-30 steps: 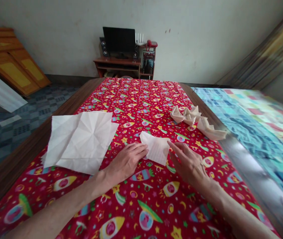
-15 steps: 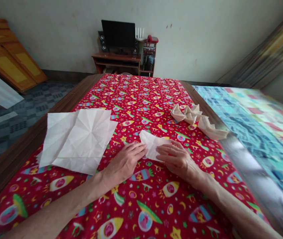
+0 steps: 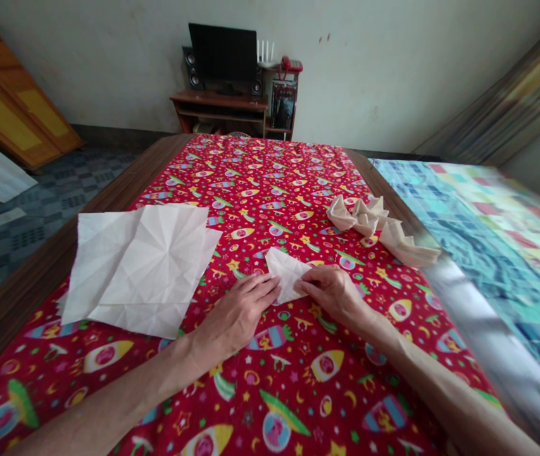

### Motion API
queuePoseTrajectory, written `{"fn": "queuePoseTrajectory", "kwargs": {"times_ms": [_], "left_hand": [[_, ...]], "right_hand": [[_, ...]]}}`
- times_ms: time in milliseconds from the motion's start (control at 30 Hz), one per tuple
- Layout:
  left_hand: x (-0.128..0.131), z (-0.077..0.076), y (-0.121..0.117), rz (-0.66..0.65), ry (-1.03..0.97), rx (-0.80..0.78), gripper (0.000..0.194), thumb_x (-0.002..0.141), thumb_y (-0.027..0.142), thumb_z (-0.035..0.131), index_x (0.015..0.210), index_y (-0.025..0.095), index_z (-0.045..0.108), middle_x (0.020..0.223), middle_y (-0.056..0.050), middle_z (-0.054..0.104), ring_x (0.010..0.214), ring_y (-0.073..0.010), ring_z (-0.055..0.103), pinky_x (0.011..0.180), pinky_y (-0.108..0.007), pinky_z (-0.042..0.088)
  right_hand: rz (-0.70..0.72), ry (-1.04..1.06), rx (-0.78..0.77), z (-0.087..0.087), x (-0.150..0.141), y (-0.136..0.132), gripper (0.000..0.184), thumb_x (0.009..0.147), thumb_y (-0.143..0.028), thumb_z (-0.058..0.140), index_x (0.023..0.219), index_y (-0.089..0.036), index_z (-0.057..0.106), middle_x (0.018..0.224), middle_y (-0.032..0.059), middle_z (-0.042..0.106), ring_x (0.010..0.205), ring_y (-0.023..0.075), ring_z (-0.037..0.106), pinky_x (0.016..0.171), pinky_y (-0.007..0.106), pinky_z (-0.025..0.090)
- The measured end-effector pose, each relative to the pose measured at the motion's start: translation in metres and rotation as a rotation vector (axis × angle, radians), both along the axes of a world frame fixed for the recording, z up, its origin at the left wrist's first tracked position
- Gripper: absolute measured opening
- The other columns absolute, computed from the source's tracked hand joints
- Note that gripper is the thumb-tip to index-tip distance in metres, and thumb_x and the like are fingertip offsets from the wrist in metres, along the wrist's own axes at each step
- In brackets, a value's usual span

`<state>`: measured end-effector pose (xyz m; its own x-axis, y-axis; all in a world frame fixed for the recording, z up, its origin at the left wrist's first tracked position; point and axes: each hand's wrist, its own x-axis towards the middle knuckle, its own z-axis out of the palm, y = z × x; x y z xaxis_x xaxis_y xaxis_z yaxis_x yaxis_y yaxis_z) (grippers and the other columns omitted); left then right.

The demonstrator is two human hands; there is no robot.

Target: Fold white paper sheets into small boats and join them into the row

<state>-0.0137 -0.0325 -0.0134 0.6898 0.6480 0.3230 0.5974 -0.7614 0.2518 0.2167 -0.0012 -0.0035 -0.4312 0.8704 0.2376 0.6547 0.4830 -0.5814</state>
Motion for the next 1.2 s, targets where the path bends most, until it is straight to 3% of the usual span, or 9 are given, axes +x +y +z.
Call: {"fn": "queuePoseTrajectory", "kwargs": {"times_ms": [400,833,1200], "left_hand": [[-0.001,-0.002,-0.001,0.001,0.011,-0.070,0.047,0.086,0.004,0.037,0.131,0.010,0.047,0.137,-0.010,0.050,0.130,-0.0225,0.038,0.107,-0.044,0.039],[0.005,-0.005,-0.013,-0.032,0.056,-0.095,0.054,0.084,0.004,0.040,0.137,0.012,0.040,0.141,-0.008,0.044,0.130,-0.0231,0.037,0.108,-0.042,0.037],[0.006,-0.001,-0.016,-0.051,0.027,-0.095,0.049,0.084,0.003,0.037,0.132,0.008,0.046,0.138,-0.008,0.049,0.128,-0.0231,0.039,0.107,-0.042,0.038]], "right_hand": [[-0.142,-0.059,0.046,-0.002,-0.011,0.001,0.020,0.083,-0.029,0.064,0.067,-0.018,0.061,0.064,-0.0009,0.061,0.062,0.0116,0.053,0.061,0.024,0.037],[-0.128,-0.060,0.068,-0.003,-0.011,0.000,0.020,0.083,-0.029,0.065,0.068,-0.018,0.057,0.066,-0.0019,0.058,0.065,0.0128,0.052,0.066,0.026,0.035],[-0.136,-0.099,0.111,-0.010,-0.008,-0.001,0.019,0.087,-0.032,0.060,0.074,-0.019,0.055,0.073,-0.0007,0.060,0.071,0.0142,0.052,0.069,0.027,0.036]]}}
